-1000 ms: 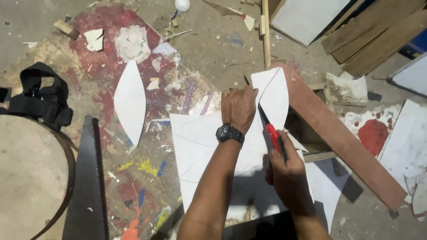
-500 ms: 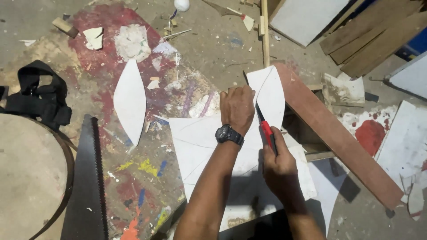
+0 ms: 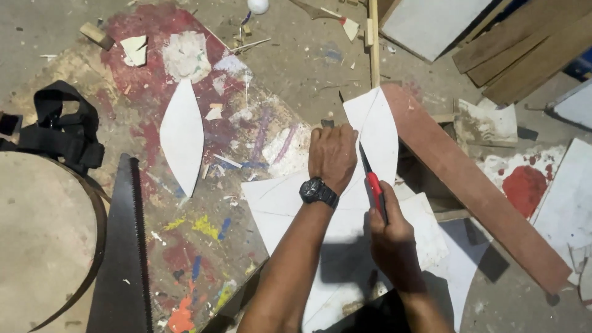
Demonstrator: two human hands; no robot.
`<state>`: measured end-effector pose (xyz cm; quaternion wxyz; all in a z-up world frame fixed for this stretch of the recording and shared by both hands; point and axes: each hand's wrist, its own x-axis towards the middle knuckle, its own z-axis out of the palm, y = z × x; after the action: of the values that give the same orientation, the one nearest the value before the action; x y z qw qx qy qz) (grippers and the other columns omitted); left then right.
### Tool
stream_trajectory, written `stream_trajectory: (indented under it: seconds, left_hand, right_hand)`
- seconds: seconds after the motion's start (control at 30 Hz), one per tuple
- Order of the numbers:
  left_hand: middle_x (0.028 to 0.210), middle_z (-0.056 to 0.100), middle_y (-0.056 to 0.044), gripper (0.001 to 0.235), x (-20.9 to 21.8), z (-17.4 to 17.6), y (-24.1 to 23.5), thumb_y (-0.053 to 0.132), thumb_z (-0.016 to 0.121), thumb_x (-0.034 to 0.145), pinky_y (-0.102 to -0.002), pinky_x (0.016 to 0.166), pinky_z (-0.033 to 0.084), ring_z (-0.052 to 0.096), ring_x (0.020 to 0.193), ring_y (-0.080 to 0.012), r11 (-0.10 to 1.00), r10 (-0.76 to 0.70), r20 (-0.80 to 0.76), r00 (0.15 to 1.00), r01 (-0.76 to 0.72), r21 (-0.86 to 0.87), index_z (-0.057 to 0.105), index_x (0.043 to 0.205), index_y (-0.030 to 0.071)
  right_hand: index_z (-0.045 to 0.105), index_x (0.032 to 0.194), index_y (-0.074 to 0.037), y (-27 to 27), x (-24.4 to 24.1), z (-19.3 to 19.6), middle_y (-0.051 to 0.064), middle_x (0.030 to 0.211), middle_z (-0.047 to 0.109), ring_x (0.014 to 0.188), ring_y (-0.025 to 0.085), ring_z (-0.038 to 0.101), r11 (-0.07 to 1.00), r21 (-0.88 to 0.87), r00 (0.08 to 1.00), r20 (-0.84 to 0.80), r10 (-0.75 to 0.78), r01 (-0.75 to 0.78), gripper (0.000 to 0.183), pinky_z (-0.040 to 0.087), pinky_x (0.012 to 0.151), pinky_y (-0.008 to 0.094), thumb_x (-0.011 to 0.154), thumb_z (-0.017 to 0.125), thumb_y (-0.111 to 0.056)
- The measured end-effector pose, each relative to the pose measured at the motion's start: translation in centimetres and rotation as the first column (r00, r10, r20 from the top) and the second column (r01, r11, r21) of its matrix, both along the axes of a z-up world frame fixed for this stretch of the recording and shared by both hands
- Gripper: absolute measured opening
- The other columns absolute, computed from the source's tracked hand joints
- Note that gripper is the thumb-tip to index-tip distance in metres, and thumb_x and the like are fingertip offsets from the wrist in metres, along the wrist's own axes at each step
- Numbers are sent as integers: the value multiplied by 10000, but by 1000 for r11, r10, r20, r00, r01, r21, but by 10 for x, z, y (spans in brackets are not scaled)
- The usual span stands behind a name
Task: Cutting a specific shape out of a white foam board using a utility knife
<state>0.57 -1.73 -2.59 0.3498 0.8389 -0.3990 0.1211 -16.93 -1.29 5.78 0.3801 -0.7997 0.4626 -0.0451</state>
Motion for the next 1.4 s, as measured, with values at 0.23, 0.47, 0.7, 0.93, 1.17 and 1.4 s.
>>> stream_trajectory:
  seconds: [0.23, 0.47, 0.7, 0.93, 1.17, 1.4]
  left_hand:
    - [665, 606, -114, 214, -5, 7, -2, 119, 539, 1045, -445, 779, 445, 536, 637, -314, 999, 17, 26, 1000, -16, -43, 560, 837, 76]
    - [656, 543, -106, 253, -8, 10, 1, 100, 504, 1055, -443, 754, 428, 475, 605, -298, 998, 23, 94, 995, -17, -66, 521, 803, 88]
    - [684, 615, -109, 234, -22, 8, -1, 126, 463, 1049, -545, 1002, 453, 549, 634, -328, 998, -60, -64, 996, 61, 15, 566, 847, 66]
    - [630, 585, -92, 263, -20, 19, -1, 97, 397, 1045, -439, 847, 419, 505, 573, -314, 996, -66, -164, 984, 75, 52, 566, 846, 70]
    - [723, 636, -164, 359, -10, 5, -9, 125, 461, 1039, -475, 819, 401, 560, 668, -388, 996, -73, -14, 997, 72, -60, 561, 1329, -63]
    - [580, 554, -112, 279, -14, 7, 0, 76, 447, 1040, -431, 734, 386, 458, 531, -324, 994, -79, -137, 987, 89, 67, 527, 773, 72]
  right_hand:
    - [451, 1551, -174, -5, 6, 21, 246, 1171, 700, 898, 389, 695, 984, 159, 996, -47, -76, 83, 617, 526, 794, 422, 936, 425, -215]
    - [521, 1528, -204, 2, 12, 34, 127, 612, 570, 535, 261, 527, 929, 294, 974, -22, -228, 224, 651, 448, 586, 389, 883, 434, -221]
    - [482, 1513, -186, -10, -17, 10, 127, 1406, 658, 1235, 332, 644, 979, 181, 994, 34, -101, 93, 591, 460, 992, 371, 923, 483, -166]
    - [400, 1598, -230, -3, -10, 58, 222, 1011, 724, 715, 393, 637, 970, 209, 975, -209, -78, 122, 617, 494, 713, 467, 982, 421, -223]
    - [507, 1532, -229, -6, -34, 47, 106, 472, 523, 425, 221, 505, 954, 262, 989, -33, -145, 148, 594, 425, 485, 377, 942, 483, -298]
    - [530, 1528, -308, 8, -25, 73, 109, 546, 464, 469, 234, 438, 916, 339, 974, -137, -178, 216, 577, 384, 515, 381, 971, 411, -217]
